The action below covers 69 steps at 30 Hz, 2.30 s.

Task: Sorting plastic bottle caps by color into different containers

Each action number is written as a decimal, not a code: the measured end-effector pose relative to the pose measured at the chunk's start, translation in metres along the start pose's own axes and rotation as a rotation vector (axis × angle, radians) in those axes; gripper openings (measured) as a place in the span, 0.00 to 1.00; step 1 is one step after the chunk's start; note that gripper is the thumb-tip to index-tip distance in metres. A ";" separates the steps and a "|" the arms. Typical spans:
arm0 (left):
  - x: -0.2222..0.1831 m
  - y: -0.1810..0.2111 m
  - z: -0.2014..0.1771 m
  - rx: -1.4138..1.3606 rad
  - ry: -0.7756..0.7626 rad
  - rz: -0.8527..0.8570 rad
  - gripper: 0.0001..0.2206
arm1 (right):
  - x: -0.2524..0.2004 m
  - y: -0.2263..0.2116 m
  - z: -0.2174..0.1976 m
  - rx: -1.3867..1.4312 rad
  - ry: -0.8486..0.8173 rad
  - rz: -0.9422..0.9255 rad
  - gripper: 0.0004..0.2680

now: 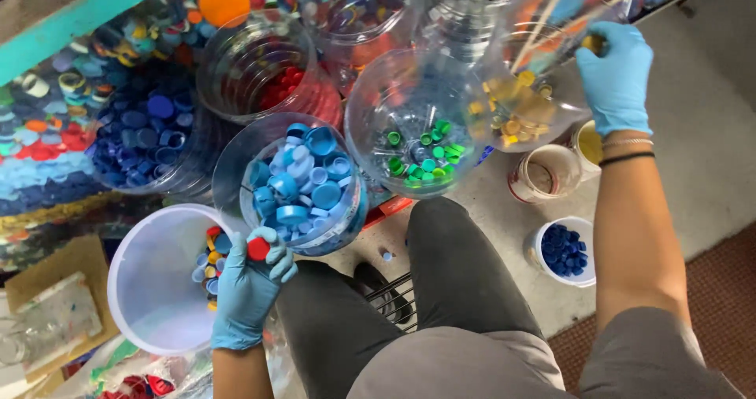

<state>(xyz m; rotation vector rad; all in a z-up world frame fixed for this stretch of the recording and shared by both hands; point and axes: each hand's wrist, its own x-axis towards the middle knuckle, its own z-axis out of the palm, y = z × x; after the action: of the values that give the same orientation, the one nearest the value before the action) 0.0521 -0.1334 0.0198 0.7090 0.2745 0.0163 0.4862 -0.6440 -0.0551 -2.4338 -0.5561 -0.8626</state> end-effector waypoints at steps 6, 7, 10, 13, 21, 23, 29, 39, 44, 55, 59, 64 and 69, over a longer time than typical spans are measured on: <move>0.013 -0.018 0.045 0.009 -0.049 -0.085 0.26 | 0.005 0.017 0.026 0.106 -0.088 0.115 0.18; 0.017 -0.023 0.051 0.011 -0.043 -0.083 0.26 | 0.003 0.013 0.020 0.112 -0.091 0.115 0.18; 0.023 -0.037 0.057 -0.042 -0.084 -0.111 0.25 | 0.003 -0.032 0.006 0.115 0.025 -0.030 0.20; 0.034 -0.052 0.053 -0.064 -0.100 -0.148 0.28 | -0.003 -0.124 -0.030 0.257 0.028 -0.101 0.18; 0.032 -0.078 0.059 -0.024 0.032 -0.165 0.29 | -0.080 -0.341 -0.054 0.817 -0.316 -0.343 0.14; 0.016 -0.067 0.090 -0.103 0.065 -0.152 0.25 | -0.093 -0.374 -0.049 0.786 -0.340 -0.454 0.13; -0.010 -0.055 0.107 -0.352 0.123 -0.124 0.14 | -0.119 -0.415 -0.023 0.667 -0.396 -0.613 0.11; -0.001 -0.091 -0.026 -0.323 0.011 0.052 0.22 | -0.059 -0.457 0.021 1.071 -0.374 -0.292 0.10; -0.009 -0.094 -0.036 -0.313 0.024 0.063 0.26 | 0.032 -0.445 0.151 0.743 -0.313 -0.282 0.09; -0.036 -0.058 -0.008 -0.367 -0.010 0.044 0.42 | 0.075 -0.484 0.154 0.776 -0.439 -0.184 0.14; -0.037 -0.058 -0.009 -0.438 0.009 0.050 0.43 | 0.004 -0.505 0.049 0.893 -0.566 -0.416 0.11; -0.041 -0.052 0.005 -0.524 -0.086 0.134 0.41 | -0.083 -0.499 -0.009 0.935 -0.786 -0.707 0.14; -0.048 -0.053 0.009 -0.532 -0.050 0.052 0.35 | -0.100 -0.506 -0.022 0.736 -0.567 -0.974 0.19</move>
<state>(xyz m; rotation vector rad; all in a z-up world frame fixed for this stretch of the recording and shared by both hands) 0.0045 -0.1849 0.0041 0.1875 0.1907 0.1171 0.1409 -0.2750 0.0520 -1.6041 -1.9497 -0.1465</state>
